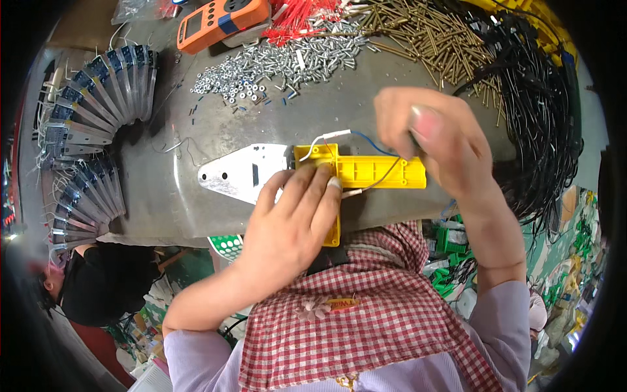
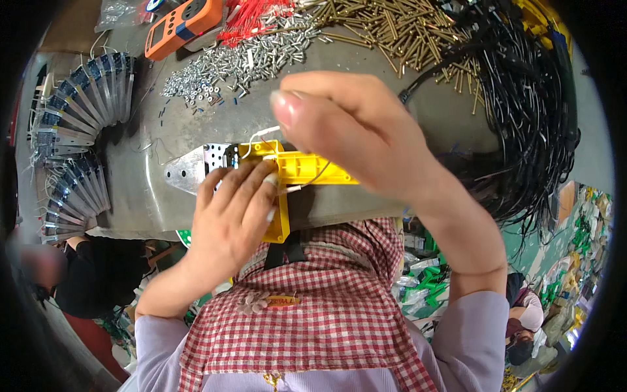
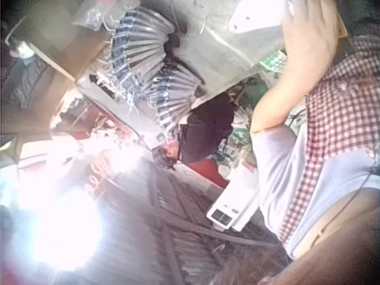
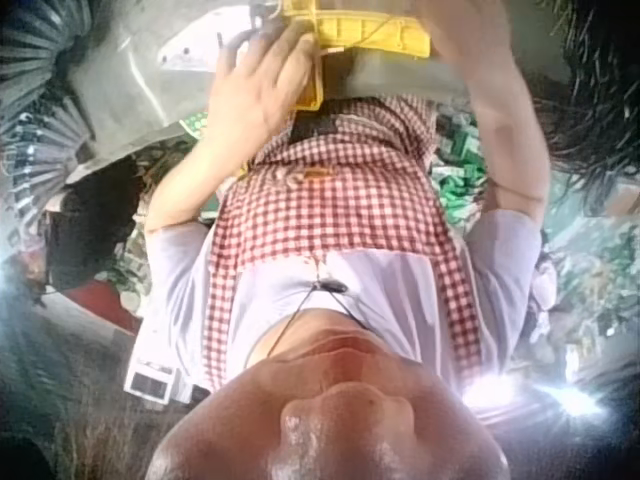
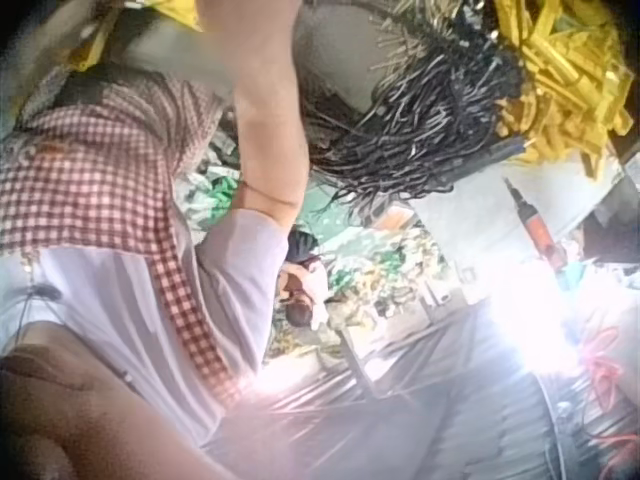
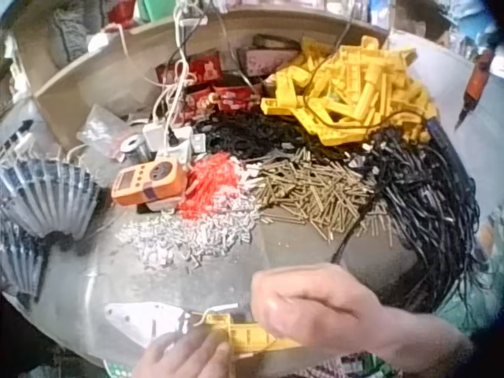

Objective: Assembling wiring and internal components into a yellow plastic device housing using a soldering iron and an electric screwdriver.

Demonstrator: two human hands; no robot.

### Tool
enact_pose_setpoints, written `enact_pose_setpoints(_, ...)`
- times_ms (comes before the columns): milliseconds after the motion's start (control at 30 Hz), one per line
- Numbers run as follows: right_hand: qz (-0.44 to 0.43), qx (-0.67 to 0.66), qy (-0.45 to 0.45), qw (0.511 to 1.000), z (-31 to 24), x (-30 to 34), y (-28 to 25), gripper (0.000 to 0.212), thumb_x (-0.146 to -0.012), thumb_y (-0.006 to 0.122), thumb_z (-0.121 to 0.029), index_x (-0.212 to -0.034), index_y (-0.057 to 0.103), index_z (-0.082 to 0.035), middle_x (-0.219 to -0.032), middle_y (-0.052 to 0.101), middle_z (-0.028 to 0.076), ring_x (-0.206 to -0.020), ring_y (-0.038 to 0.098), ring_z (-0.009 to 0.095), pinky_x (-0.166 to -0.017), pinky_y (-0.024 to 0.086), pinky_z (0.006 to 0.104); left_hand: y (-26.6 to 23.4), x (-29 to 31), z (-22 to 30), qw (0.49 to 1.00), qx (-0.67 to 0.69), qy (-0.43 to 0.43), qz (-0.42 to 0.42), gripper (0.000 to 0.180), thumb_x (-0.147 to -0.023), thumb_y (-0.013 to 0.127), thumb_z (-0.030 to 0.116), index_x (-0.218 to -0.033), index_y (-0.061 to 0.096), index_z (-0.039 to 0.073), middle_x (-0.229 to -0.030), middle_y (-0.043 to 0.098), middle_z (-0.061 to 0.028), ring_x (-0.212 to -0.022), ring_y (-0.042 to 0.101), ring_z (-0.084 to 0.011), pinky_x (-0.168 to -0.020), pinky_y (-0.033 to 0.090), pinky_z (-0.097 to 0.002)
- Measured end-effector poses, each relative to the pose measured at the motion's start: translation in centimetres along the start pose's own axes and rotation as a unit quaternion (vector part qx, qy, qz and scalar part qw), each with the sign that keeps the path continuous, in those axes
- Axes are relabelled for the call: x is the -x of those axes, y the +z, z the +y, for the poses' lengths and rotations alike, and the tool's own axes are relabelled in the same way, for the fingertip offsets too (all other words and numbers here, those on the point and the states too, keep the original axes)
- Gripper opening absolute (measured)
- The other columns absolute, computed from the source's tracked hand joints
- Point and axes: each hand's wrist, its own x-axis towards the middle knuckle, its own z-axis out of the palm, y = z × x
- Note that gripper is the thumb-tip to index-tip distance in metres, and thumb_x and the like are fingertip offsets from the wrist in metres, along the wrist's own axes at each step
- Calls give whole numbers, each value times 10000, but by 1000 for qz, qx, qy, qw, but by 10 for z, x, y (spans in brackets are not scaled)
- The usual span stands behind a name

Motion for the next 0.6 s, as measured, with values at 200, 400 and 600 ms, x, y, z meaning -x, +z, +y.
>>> enact_pose_setpoints(200, -62, -307, -143, 939, -8, -8, 20, 521, -930, 303, -440, -564, 432, -94, -581, 435, 27, -518, 358, 147, -553, 288, 312, 8, 7, 1, 999, -11, -30, 39, 325, -781, 542, 132, -1080, 564, 7, -1166, 577, -142, -1070, 548, -237, -982, 304, -554)
enact_pose_setpoints(400, -11, -294, -53, 954, 12, -1, 31, 190, -916, 456, -107, -784, 491, 25, -690, 473, 76, -598, 428, 138, -548, 337, 282, 7, 2, 4, 998, -5, -22, 58, 310, -762, 543, 139, -1024, 603, -15, -1087, 611, -144, -1028, 561, -236, -988, 307, -558)
enact_pose_setpoints(600, 45, -111, -12, 993, -10, -25, 48, 392, -978, 369, -281, -780, 536, 13, -740, 518, 70, -695, 463, 137, -654, 390, 293, -1, 2, -16, 986, 102, -13, 131, 231, -684, 600, 83, -908, 624, 32, -1033, 619, -134, -999, 584, -250, -979, 313, -560)
